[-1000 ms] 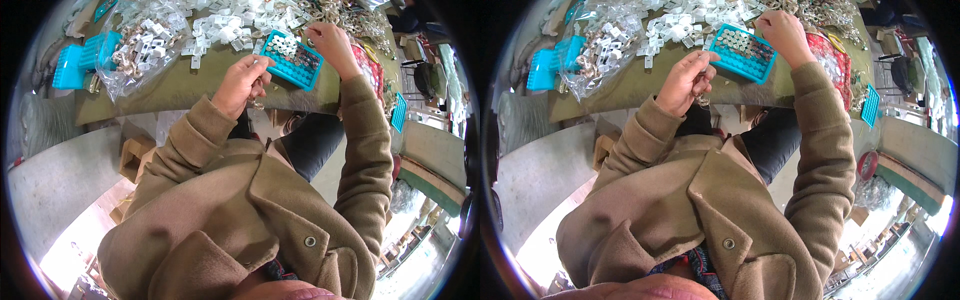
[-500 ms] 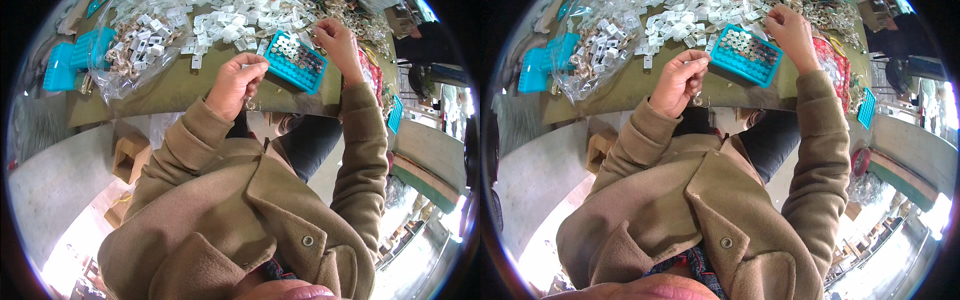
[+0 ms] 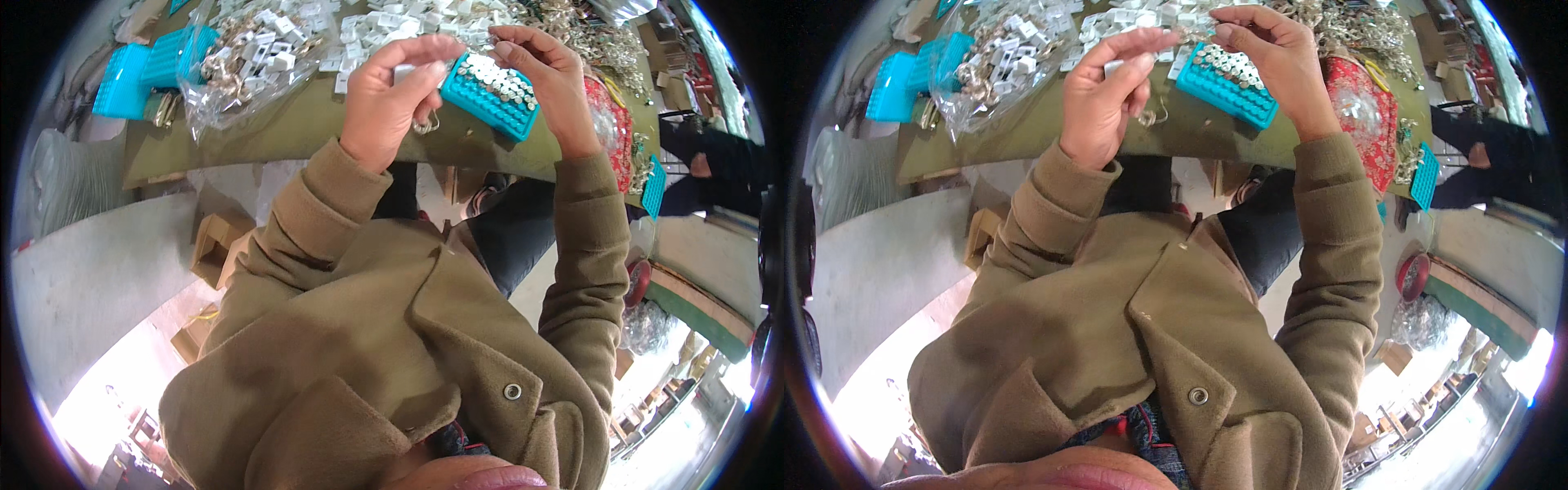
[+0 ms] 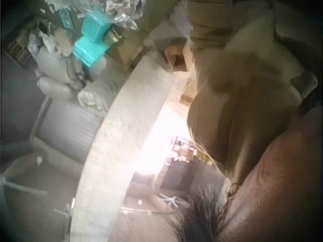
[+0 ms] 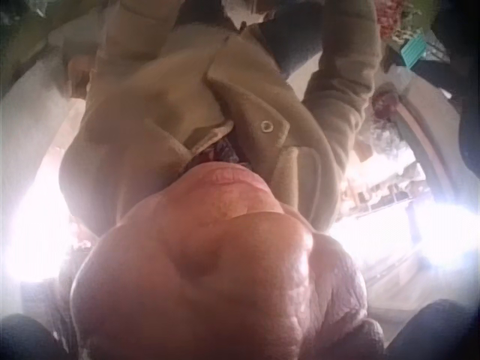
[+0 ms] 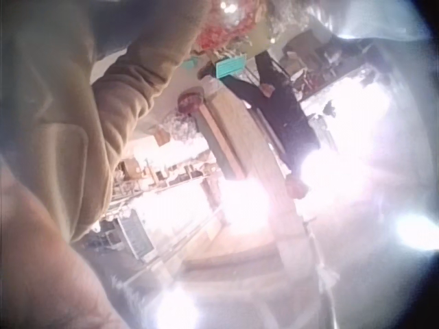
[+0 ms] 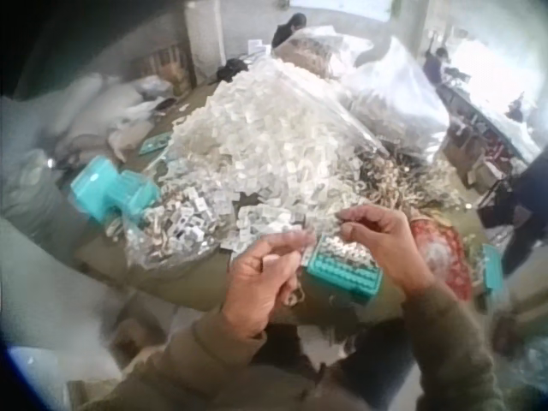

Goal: The person repeatedly picks small white plastic key housings and metal keys from a table, inserts the keys into the housings, and places the assembled units into a blue tray. The person occasionally uses a red light to inspect the parts during assembly.

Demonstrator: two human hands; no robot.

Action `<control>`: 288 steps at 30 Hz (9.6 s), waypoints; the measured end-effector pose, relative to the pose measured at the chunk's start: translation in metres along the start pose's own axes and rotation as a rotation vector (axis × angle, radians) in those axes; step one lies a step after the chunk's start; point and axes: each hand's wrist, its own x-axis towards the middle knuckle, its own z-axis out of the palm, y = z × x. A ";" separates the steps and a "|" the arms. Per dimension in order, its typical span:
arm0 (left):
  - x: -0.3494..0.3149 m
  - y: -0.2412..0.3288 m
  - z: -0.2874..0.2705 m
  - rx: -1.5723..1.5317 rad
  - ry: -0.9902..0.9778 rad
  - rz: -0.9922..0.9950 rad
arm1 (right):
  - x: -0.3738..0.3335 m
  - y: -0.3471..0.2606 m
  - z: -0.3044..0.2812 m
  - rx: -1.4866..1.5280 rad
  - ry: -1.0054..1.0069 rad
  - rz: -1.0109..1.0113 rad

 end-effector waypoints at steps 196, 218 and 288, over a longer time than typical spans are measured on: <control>-0.004 -0.034 -0.005 -0.144 -0.011 -0.728 | -0.057 0.016 0.031 -0.641 0.301 -0.098; -0.018 -0.037 -0.010 -0.048 0.037 -0.656 | -0.078 0.021 0.052 0.018 0.212 0.043; -0.041 -0.052 0.000 -0.722 -0.155 -0.875 | -0.100 -0.006 0.055 0.700 0.112 0.308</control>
